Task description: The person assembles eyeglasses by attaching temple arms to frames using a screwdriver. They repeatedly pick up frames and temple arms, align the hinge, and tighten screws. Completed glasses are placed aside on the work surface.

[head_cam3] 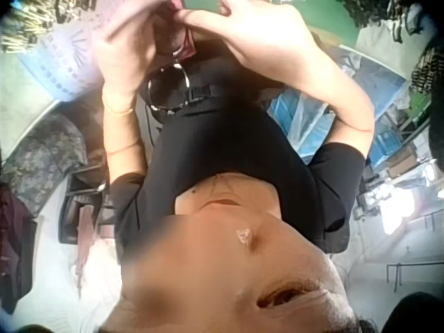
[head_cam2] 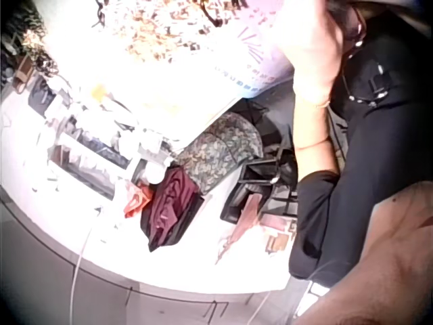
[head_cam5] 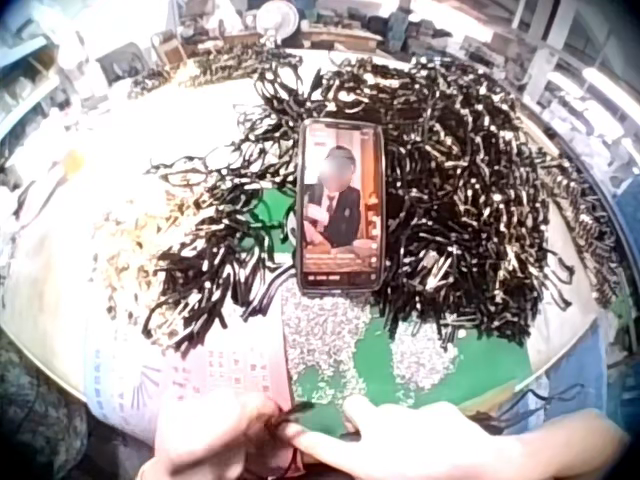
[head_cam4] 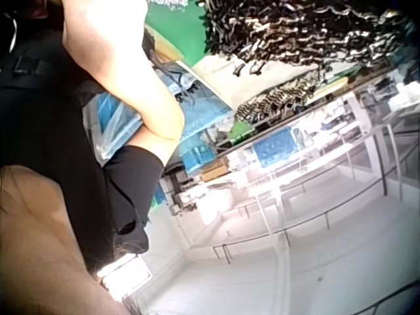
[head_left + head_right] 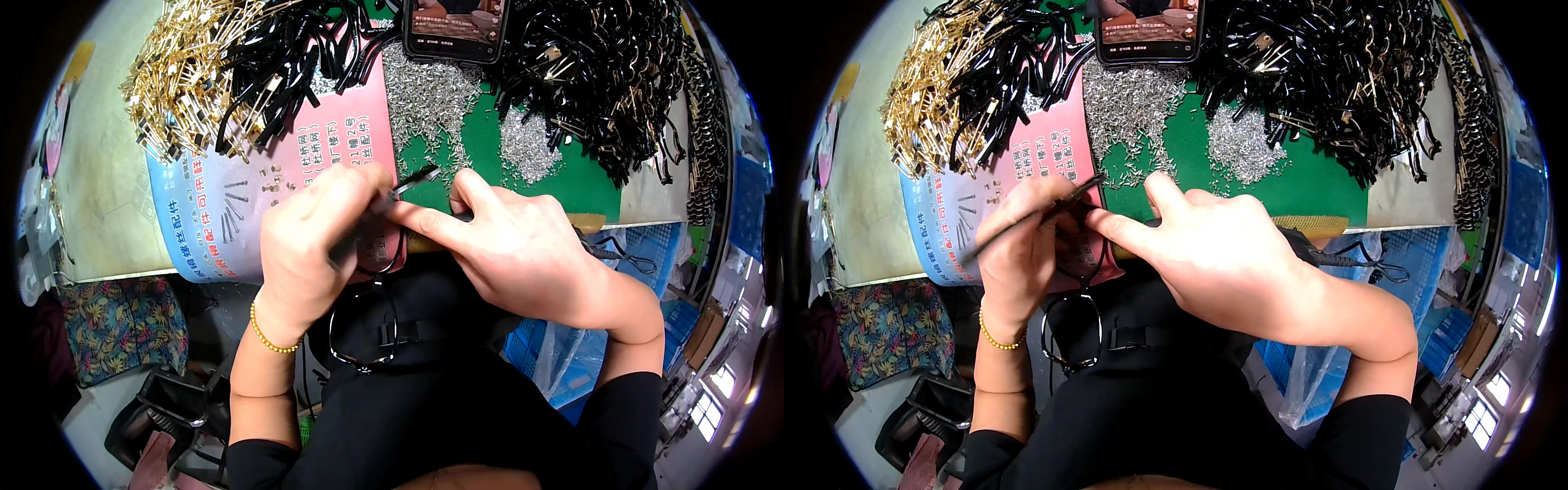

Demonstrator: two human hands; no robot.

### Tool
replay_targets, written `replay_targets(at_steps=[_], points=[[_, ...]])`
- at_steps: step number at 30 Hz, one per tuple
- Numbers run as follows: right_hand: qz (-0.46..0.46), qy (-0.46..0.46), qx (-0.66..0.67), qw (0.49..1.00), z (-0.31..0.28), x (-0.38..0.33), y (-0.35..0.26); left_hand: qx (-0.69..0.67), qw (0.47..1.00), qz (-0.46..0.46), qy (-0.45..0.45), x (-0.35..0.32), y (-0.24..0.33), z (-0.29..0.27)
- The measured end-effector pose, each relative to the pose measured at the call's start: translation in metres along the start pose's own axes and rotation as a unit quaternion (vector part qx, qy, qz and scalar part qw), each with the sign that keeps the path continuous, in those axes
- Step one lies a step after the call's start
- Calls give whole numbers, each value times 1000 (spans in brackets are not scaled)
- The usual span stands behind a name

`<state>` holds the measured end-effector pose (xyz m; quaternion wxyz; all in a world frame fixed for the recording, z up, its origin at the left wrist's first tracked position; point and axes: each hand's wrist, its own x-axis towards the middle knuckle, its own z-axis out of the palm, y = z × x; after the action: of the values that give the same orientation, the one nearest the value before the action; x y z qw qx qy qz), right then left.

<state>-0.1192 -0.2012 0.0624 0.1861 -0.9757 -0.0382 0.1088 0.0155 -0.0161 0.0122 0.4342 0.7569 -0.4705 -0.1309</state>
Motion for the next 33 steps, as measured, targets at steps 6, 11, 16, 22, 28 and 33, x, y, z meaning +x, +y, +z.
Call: replay_targets(at_steps=[6, 11, 16, 22, 28, 33], points=[[-5, 4, 3, 1000, -2, 1, -2, -19, 998, -27, 52, -4, -2, 10], [10, 30, 2, 1000, 2, 1, -2, -88, 984, -156, 23, 2, 5, 5], [25, 61, -6, 998, 9, 0, -5, -125, 979, -154, 57, 0, 5, 9], [19, 109, -62, 992, 19, 0, -11, -129, 976, -164, 61, -1, 6, 9], [23, 151, -152, 977, 34, -1, -16, -127, 978, -156, 57, -2, 4, 9], [-40, 166, -221, 960, 24, 2, -6, -139, 980, -137, 46, -7, 1, 7]])
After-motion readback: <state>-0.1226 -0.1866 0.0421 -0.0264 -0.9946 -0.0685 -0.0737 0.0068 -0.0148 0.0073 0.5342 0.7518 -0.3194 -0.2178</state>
